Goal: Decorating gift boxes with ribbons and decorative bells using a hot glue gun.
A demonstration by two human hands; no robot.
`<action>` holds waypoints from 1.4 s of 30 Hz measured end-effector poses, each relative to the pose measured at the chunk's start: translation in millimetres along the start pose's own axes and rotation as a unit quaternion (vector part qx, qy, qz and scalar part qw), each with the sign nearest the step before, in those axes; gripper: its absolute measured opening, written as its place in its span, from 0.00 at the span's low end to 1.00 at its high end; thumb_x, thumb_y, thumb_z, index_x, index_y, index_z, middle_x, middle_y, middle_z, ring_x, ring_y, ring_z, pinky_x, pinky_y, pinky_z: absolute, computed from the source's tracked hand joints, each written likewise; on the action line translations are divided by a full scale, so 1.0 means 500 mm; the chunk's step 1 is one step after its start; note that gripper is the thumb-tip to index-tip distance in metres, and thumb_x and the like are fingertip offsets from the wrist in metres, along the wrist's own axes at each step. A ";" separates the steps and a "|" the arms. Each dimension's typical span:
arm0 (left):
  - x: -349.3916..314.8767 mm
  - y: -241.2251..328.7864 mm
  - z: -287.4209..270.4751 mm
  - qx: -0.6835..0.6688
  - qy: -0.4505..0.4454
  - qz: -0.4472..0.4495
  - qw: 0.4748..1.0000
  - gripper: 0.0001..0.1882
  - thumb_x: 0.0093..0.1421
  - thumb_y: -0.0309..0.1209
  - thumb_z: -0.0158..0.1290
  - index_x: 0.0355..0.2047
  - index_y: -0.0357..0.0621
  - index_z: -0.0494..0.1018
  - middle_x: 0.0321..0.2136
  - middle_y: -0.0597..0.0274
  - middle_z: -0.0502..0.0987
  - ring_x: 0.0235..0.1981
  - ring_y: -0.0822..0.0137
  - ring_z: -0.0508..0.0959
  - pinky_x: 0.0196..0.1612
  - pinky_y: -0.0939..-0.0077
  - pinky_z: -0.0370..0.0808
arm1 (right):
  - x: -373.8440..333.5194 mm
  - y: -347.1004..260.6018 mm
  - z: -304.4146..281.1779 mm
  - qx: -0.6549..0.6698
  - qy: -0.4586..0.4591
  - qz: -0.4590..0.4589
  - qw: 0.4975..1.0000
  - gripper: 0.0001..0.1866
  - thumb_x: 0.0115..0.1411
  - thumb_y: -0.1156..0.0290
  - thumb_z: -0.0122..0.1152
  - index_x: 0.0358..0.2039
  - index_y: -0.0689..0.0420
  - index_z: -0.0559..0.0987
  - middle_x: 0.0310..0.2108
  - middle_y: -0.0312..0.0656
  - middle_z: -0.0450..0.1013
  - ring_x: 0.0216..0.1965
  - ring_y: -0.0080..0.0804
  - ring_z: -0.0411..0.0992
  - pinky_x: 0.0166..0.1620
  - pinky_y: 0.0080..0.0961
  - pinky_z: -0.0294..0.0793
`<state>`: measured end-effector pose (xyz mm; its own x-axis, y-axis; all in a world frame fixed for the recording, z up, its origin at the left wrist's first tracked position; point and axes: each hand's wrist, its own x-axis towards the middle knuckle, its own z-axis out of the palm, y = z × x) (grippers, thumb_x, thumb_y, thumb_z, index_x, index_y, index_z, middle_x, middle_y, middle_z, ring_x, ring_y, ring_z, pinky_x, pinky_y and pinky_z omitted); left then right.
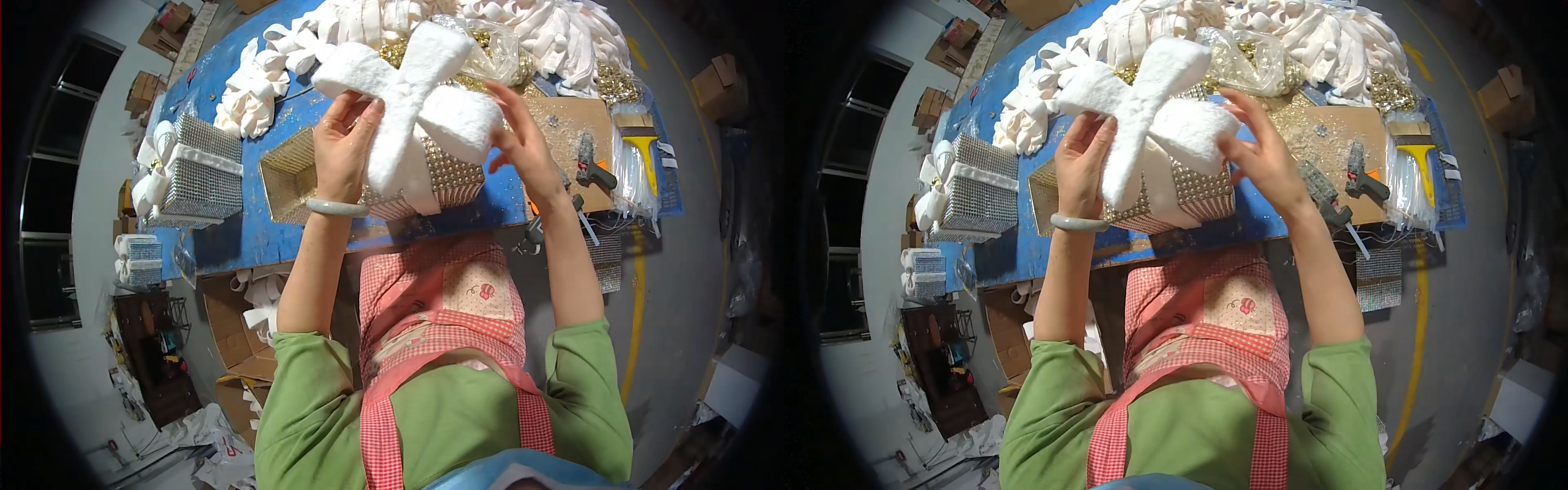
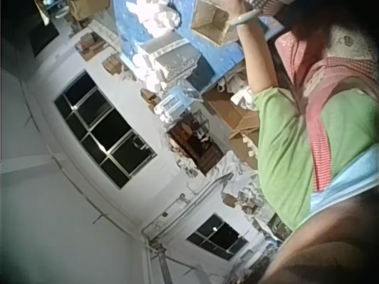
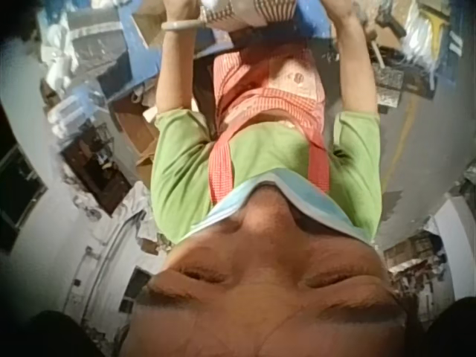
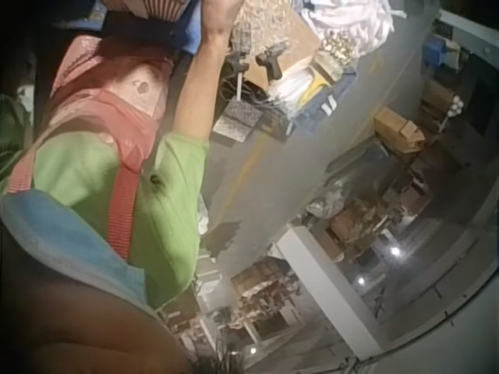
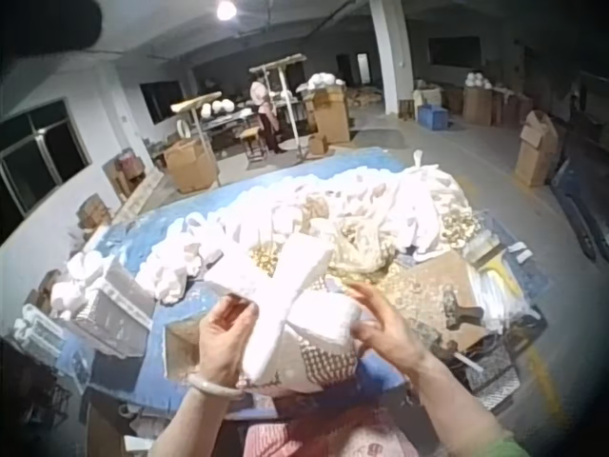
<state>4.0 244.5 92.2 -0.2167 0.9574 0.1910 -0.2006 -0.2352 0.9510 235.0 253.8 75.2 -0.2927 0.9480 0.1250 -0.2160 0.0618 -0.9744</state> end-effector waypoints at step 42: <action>-0.036 -0.074 -0.041 0.658 -0.192 0.205 0.699 0.21 0.60 0.40 0.44 0.51 0.43 0.66 0.52 0.59 0.68 0.55 0.63 0.66 0.60 0.51 0.51 | -0.047 0.049 0.055 -0.320 0.173 -0.023 0.931 0.10 0.54 0.68 0.59 0.36 0.59 0.76 0.29 0.34 0.73 0.17 0.14 0.62 0.22 0.16 0.62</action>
<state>-4.2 232.5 48.5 0.3249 0.8889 0.3231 0.9097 -0.3871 0.1504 211.0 224.5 53.3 0.0449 0.9766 0.2101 0.4109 0.1737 -0.8950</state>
